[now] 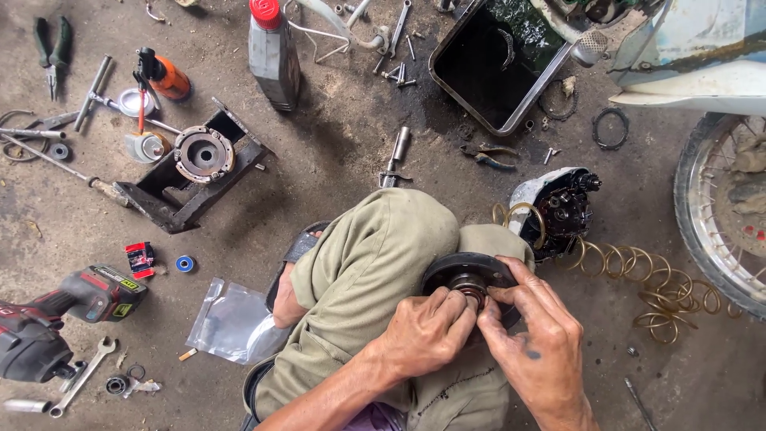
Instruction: Cleaning and assembling a motorcycle clutch assembly, including oiling parts and using compressed air.
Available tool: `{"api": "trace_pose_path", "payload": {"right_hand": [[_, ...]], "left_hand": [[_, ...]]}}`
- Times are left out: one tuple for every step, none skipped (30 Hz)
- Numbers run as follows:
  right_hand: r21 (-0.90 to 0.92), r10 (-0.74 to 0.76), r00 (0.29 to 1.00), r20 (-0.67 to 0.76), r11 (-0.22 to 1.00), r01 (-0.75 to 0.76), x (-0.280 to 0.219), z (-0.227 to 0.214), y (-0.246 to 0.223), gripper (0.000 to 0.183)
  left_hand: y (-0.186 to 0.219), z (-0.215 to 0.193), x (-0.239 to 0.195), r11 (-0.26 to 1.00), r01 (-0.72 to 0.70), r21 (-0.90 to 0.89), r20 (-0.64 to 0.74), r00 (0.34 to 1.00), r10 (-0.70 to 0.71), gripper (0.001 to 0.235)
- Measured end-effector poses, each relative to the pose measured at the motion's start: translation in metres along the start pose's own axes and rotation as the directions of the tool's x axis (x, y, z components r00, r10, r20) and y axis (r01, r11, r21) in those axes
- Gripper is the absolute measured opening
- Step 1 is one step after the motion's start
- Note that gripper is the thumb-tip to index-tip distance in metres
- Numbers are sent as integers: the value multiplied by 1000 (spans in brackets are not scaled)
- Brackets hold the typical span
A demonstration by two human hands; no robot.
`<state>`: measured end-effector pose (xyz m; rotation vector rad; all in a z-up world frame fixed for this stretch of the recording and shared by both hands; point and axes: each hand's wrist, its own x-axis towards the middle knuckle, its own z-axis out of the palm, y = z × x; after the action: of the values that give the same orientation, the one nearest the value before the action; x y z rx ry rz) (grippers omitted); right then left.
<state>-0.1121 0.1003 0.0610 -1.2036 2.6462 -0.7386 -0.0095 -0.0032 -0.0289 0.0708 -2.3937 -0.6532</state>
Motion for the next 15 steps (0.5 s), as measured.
{"api": "trace_pose_path", "payload": {"right_hand": [[-16, -19, 1000, -12, 1000, 19, -2, 1, 0, 10], [-17, -18, 1000, -9, 1000, 18, -1, 1, 0, 10], [-8, -33, 999, -13, 999, 32, 0, 1, 0, 8], [0, -47, 999, -17, 999, 47, 0, 0, -1, 7], [1, -47, 999, -17, 999, 47, 1, 0, -1, 7], [5, -46, 999, -1, 999, 46, 3, -1, -1, 7], [10, -43, 999, 16, 999, 43, 3, -1, -1, 7], [11, -42, 999, 17, 999, 41, 5, -4, 0, 7], [50, -26, 999, 34, 998, 25, 7, -5, 0, 7], [89, -12, 999, 52, 996, 7, 9, -5, -2, 8], [128, -44, 997, 66, 991, 36, 4, -8, 4, 8], [101, 16, 997, 74, 995, -24, -2, -9, 8, 12], [86, 62, 993, 100, 994, -70, -3, -5, 12, 17], [137, 12, 991, 134, 990, -31, -12, 4, 30, 17], [84, -54, 994, 93, 995, 47, -18, 12, 50, 19]], "left_hand": [[0, 0, 0, 1000, -3, 8, -16, 1000, 3, 16], [0, 0, 1, 1000, 0, 6, -16, 1000, 0, 16], [0, -1, 1, 1000, -12, -2, -31, 999, 12, 17], [-1, -1, 2, 1000, -24, -9, -47, 999, 23, 18], [0, -1, 2, 1000, -23, -9, -47, 999, 23, 18], [0, 0, 2, 1000, -18, -9, -33, 999, 17, 17], [0, 0, 1, 1000, -11, -10, -18, 1000, 11, 16], [3, -1, 3, 1000, -11, -11, -16, 1000, 10, 16], [4, -2, 4, 999, 21, -38, 9, 1000, -21, 15], [5, -6, 3, 996, 55, -64, 33, 998, -52, 15], [13, -6, 4, 997, 75, -17, 39, 996, -75, 15], [19, -7, 2, 994, 100, -47, 28, 995, -99, 15], [23, -9, -2, 988, 143, -60, 18, 990, -142, 15], [27, -12, -6, 983, 182, 4, 19, 983, -182, 15], [32, -12, -7, 977, 212, -36, 24, 977, -211, 12]]}}
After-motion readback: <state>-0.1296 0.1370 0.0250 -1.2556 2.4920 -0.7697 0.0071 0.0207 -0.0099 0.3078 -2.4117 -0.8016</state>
